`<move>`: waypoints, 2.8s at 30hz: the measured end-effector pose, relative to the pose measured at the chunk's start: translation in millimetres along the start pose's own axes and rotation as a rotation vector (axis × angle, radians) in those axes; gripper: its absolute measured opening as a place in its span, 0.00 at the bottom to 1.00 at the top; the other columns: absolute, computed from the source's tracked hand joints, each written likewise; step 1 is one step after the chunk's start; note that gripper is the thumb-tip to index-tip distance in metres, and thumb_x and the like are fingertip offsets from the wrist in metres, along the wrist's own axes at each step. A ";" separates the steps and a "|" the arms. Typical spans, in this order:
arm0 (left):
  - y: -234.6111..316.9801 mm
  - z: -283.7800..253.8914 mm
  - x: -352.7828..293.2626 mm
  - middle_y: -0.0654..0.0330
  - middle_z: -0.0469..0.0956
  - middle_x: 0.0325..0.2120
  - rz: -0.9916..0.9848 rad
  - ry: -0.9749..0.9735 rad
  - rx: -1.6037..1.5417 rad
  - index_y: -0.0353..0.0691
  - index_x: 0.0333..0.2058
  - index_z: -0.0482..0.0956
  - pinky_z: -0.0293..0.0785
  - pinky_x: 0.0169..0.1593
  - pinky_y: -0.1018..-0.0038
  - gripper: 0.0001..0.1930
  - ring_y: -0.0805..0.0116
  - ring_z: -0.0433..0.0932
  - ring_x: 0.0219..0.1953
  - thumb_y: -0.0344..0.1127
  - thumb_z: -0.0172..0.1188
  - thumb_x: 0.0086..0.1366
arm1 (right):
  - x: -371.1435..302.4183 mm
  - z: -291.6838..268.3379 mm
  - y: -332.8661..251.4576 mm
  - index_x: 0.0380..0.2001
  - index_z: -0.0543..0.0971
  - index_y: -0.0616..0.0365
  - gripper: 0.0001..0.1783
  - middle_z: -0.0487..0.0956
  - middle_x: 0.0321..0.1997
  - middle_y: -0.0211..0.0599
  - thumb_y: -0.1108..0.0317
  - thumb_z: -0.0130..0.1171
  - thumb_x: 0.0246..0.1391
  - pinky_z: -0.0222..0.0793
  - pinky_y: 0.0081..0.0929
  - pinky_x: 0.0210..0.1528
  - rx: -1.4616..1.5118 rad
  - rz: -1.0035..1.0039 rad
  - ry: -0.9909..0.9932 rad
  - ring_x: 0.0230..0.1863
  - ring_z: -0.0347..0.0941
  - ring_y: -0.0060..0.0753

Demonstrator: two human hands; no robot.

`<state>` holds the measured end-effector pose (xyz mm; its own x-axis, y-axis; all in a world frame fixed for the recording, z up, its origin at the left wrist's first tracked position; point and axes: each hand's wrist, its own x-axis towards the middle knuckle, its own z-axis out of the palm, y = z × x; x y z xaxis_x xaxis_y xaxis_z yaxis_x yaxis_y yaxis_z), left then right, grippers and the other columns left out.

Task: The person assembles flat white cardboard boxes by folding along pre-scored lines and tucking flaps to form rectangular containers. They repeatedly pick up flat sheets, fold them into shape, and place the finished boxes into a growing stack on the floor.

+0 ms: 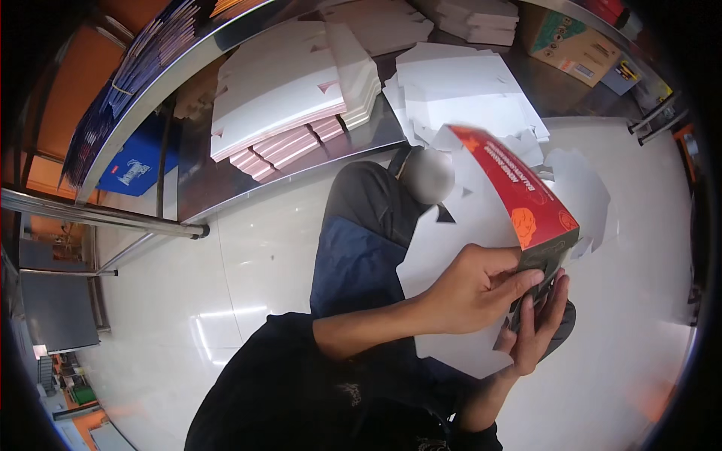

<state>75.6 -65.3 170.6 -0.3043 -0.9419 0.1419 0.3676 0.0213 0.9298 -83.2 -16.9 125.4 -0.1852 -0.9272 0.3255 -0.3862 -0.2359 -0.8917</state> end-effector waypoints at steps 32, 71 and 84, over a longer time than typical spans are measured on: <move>-68.4 4.9 -28.2 0.46 0.68 0.51 -0.379 -0.503 -0.017 0.33 0.51 0.70 0.68 0.53 0.66 0.23 0.57 0.69 0.53 0.45 0.57 0.66 | 11.9 -48.6 -37.1 0.51 0.73 0.67 0.25 0.74 0.50 0.47 0.69 0.62 0.49 0.66 0.35 0.53 -0.184 0.059 -0.388 0.51 0.72 0.44; -44.0 1.3 -5.8 0.66 0.74 0.46 -0.288 0.216 -0.900 0.38 0.50 0.72 0.72 0.49 0.75 0.18 0.76 0.73 0.48 0.45 0.52 0.71 | 0.0 -3.9 -42.3 0.54 0.74 0.50 0.30 0.67 0.57 0.52 0.69 0.68 0.43 0.61 0.54 0.58 -0.478 -0.309 -0.262 0.60 0.62 0.61; -46.8 4.4 -0.8 0.65 0.79 0.40 -0.249 0.081 -0.789 0.37 0.50 0.75 0.75 0.40 0.81 0.13 0.79 0.77 0.39 0.33 0.56 0.68 | -0.9 -20.1 3.3 0.62 0.68 0.47 0.32 0.58 0.68 0.59 0.74 0.61 0.51 0.62 0.56 0.60 -0.537 -0.647 -0.195 0.63 0.61 0.67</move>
<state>54.9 -64.2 128.5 -0.4049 -0.9099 -0.0897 0.8152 -0.4037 0.4153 -102.5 -11.0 128.5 0.3578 -0.7031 0.6144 -0.7461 -0.6109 -0.2646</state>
